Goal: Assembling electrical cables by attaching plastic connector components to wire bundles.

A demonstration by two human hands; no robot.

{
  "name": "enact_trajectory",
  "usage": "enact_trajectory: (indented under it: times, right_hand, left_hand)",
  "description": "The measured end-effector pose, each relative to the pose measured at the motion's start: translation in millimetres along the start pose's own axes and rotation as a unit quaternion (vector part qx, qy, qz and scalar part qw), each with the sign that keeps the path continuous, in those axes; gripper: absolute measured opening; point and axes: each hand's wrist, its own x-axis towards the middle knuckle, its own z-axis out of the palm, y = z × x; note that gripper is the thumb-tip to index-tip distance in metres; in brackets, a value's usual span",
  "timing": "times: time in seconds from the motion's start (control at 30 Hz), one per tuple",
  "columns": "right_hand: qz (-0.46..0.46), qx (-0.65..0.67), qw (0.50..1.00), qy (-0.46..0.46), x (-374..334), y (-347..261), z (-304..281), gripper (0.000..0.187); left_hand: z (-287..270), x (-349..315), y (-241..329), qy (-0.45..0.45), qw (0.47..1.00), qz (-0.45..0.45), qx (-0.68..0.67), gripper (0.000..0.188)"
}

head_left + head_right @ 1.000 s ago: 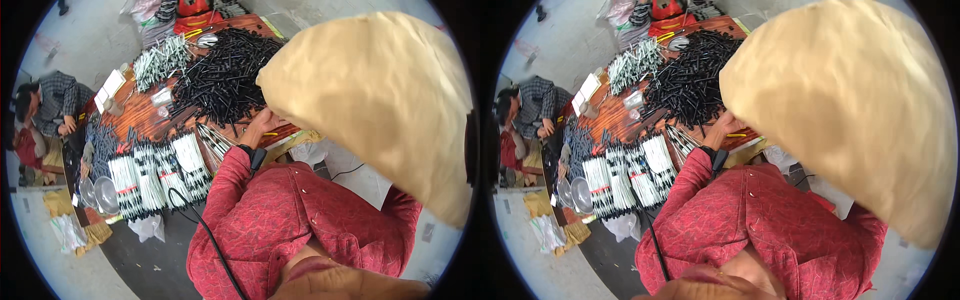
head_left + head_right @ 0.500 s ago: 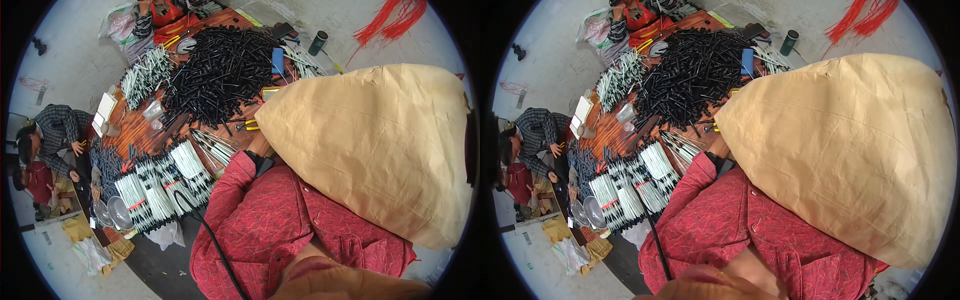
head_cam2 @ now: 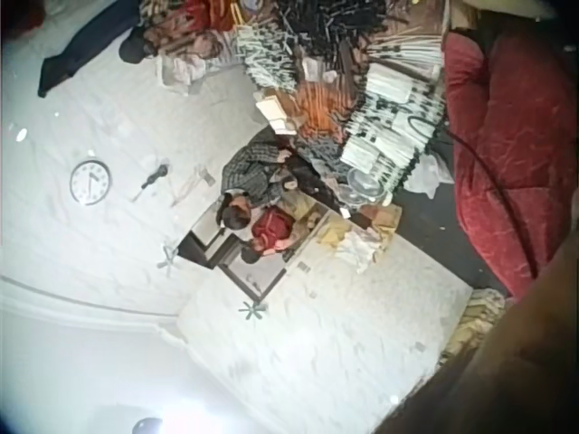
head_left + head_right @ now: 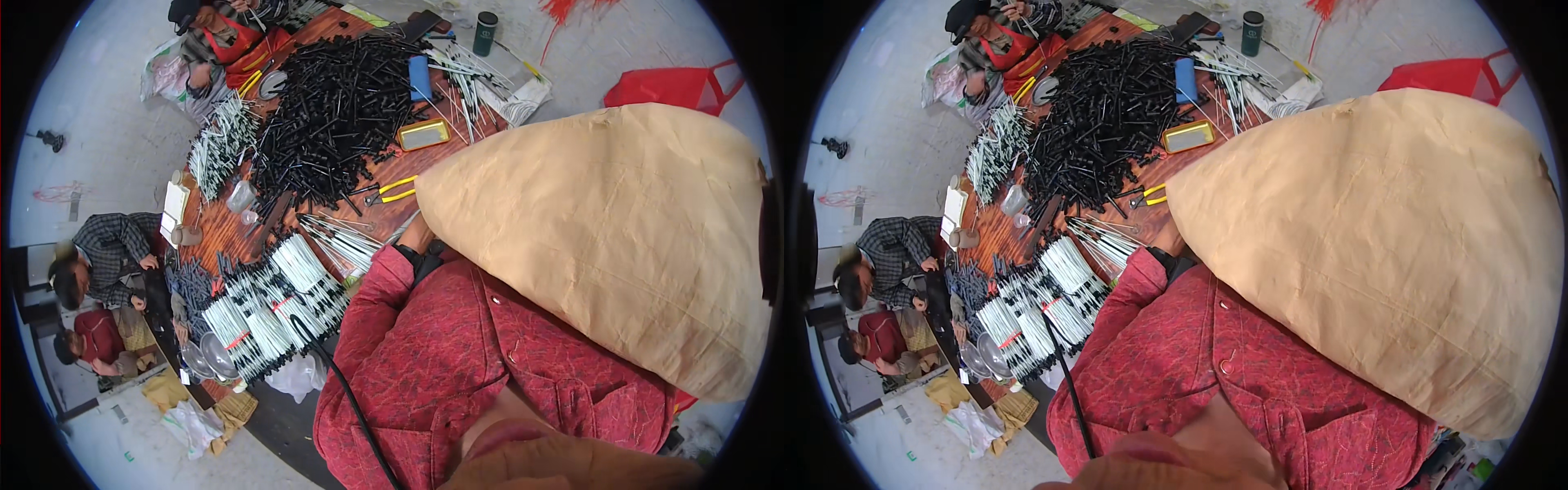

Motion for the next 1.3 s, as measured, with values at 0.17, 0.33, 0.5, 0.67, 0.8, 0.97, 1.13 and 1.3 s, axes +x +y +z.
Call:
enact_trajectory:
  times: [0.17, 0.33, 0.5, 0.67, 0.8, 0.97, 1.13, 1.3]
  right_hand:
    - [-0.034, 0.058, 0.997, 0.023, 3, -39, 39, 0.07]
    - [-0.056, 0.123, 0.99, 0.045, 15, -74, 72, 0.073]
    - [-0.067, 0.195, 0.976, 0.071, 41, -115, 100, 0.076]
    - [-0.065, 0.265, 0.958, 0.09, 74, -144, 114, 0.08]
    - [-0.002, 0.43, 0.902, 0.046, 93, -155, 112, 0.078]
    - [0.144, 0.734, 0.658, -0.081, 104, -130, 72, 0.071]
    - [0.241, 0.904, 0.297, -0.19, 101, -110, 56, 0.065]
    - [0.262, 0.936, 0.086, -0.22, 103, -59, -41, 0.059]
  left_hand:
    - [11, 34, 42, -0.013, 1.0, -0.024, 0.0, 0.035]
    - [26, 50, 87, 0.09, 0.802, -0.497, -0.319, 0.039]
    - [16, 38, 31, -0.032, 0.79, -0.51, -0.34, 0.04]
    - [-3, 41, 15, -0.049, 0.825, -0.528, -0.197, 0.039]
    - [-52, 38, 38, -0.001, 0.853, -0.435, -0.288, 0.037]
    - [-136, 40, 23, 0.171, 0.848, -0.33, -0.377, 0.037]
    - [-207, 19, 21, 0.339, 0.821, -0.314, -0.335, 0.036]
    - [-253, 12, 3, 0.358, 0.783, -0.323, -0.394, 0.04]
